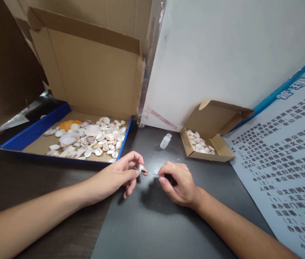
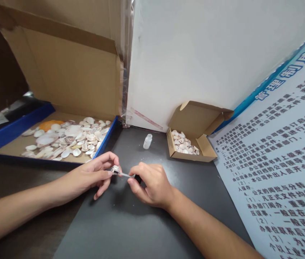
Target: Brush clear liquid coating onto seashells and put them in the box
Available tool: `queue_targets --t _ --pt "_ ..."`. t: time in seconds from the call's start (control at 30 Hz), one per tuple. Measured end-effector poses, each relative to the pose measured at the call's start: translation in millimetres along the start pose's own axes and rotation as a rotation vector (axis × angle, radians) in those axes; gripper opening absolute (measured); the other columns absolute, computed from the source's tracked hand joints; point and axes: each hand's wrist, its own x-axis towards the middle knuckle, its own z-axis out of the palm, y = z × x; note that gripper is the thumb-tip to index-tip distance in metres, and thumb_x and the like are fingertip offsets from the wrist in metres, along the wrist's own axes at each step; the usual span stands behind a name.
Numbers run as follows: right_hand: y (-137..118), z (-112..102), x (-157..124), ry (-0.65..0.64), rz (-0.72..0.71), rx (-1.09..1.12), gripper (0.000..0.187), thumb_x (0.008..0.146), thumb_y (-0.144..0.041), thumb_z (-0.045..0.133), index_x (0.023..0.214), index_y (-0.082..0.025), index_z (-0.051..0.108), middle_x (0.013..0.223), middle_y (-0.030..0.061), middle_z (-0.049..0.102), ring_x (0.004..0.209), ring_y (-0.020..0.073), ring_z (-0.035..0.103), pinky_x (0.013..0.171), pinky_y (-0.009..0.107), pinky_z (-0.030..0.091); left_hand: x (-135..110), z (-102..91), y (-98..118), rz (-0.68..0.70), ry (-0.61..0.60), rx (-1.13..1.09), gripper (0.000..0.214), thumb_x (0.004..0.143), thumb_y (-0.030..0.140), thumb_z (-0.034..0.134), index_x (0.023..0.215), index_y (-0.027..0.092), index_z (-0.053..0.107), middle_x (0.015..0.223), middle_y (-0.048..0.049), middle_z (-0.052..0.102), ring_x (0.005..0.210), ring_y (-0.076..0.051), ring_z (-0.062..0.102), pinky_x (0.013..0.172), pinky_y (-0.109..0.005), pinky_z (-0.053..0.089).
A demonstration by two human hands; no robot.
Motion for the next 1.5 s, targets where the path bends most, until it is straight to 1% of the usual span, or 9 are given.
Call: queue_targets --t 0.1,0.47,0.73,0.8,0.9,1.07,1.2,1.33,1.5 --pt "0 1 0 0.034 0.002 -0.036 0.007 0.089 -0.022 0.056 0.092 -0.021 0.05 0.064 -0.0047 0.051 0.048 0.0095 0.044 0.05 0.023 0.035 0 -0.1 -1 0.004 0.007 0.003 0.016 0.086 0.024 0.052 0.094 0.022 0.038 0.093 0.0021 0.06 0.043 -0.003 0.051 0.042 -0.018 0.039" --pt "-2 1 0 0.085 -0.013 -0.057 0.008 0.087 -0.02 0.057 0.088 -0.021 0.05 0.061 -0.005 0.051 0.048 0.0098 0.043 0.05 0.023 0.034 2 -0.5 -2 0.029 0.007 0.007 0.015 0.087 0.023 0.052 0.091 0.022 0.038 0.095 0.0017 0.06 0.042 -0.002 0.05 0.041 -0.017 0.037" --pt "-7 -7 1 0.002 -0.018 -0.047 0.003 0.093 -0.022 0.048 0.091 -0.021 0.051 0.065 -0.0028 0.051 0.051 0.011 0.043 0.052 0.025 0.033 0 -0.5 -3 0.039 0.006 -0.014 0.016 0.085 0.022 0.054 0.091 0.022 0.039 0.089 0.0029 0.059 0.042 -0.003 0.048 0.041 -0.017 0.038" --pt "-13 -10 1 -0.009 0.049 -0.052 0.003 0.093 -0.022 0.05 0.092 -0.021 0.051 0.069 -0.002 0.053 0.053 0.0108 0.044 0.053 0.024 0.035 0 -1.2 -4 0.041 -0.004 -0.02 0.017 0.085 0.023 0.054 0.092 0.022 0.039 0.092 0.0017 0.06 0.043 -0.003 0.048 0.042 -0.017 0.038" --pt "-25 -11 -2 0.012 0.264 0.016 0.003 0.094 -0.022 0.05 0.093 -0.021 0.052 0.075 -0.0013 0.053 0.056 0.0097 0.046 0.055 0.023 0.038 0 -1.9 -5 0.058 -0.032 -0.024 0.017 0.086 0.023 0.054 0.092 0.022 0.038 0.096 0.0004 0.061 0.043 -0.002 0.049 0.042 -0.017 0.037" --pt "-39 -2 -6 0.083 0.496 0.121 0.007 0.092 -0.024 0.053 0.098 -0.021 0.053 0.076 -0.0022 0.05 0.058 0.0102 0.046 0.054 0.022 0.038 0 -3.6 -7 0.054 -0.072 -0.042 0.017 0.088 0.024 0.054 0.094 0.022 0.038 0.096 0.0011 0.06 0.046 -0.002 0.05 0.045 -0.017 0.04" --pt "-40 3 -11 0.116 0.547 0.183 0.008 0.091 -0.025 0.053 0.099 -0.022 0.054 0.074 -0.0027 0.049 0.059 0.0106 0.045 0.055 0.022 0.038 2 -4.9 -13 0.066 -0.058 -0.046 0.022 0.089 0.03 0.056 0.097 0.024 0.036 0.096 0.0013 0.06 0.044 -0.002 0.048 0.042 -0.017 0.039" --pt "-36 5 -12 0.151 0.514 0.223 0.006 0.091 -0.024 0.052 0.097 -0.022 0.054 0.075 -0.0026 0.049 0.06 0.0104 0.045 0.057 0.023 0.038 6 -0.3 -16 0.097 -0.015 -0.032 0.022 0.089 0.031 0.056 0.096 0.023 0.037 0.096 0.0014 0.06 0.043 -0.001 0.047 0.04 -0.016 0.039" --pt "-30 6 -8 0.225 0.536 0.251 0.003 0.091 -0.021 0.049 0.092 -0.021 0.052 0.075 -0.0032 0.048 0.056 0.0089 0.043 0.055 0.022 0.038 16 13.1 -9 0.054 0.041 -0.177 0.024 0.086 0.03 0.06 0.09 0.022 0.038 0.089 0.0039 0.058 0.041 -0.001 0.042 0.036 -0.015 0.039"
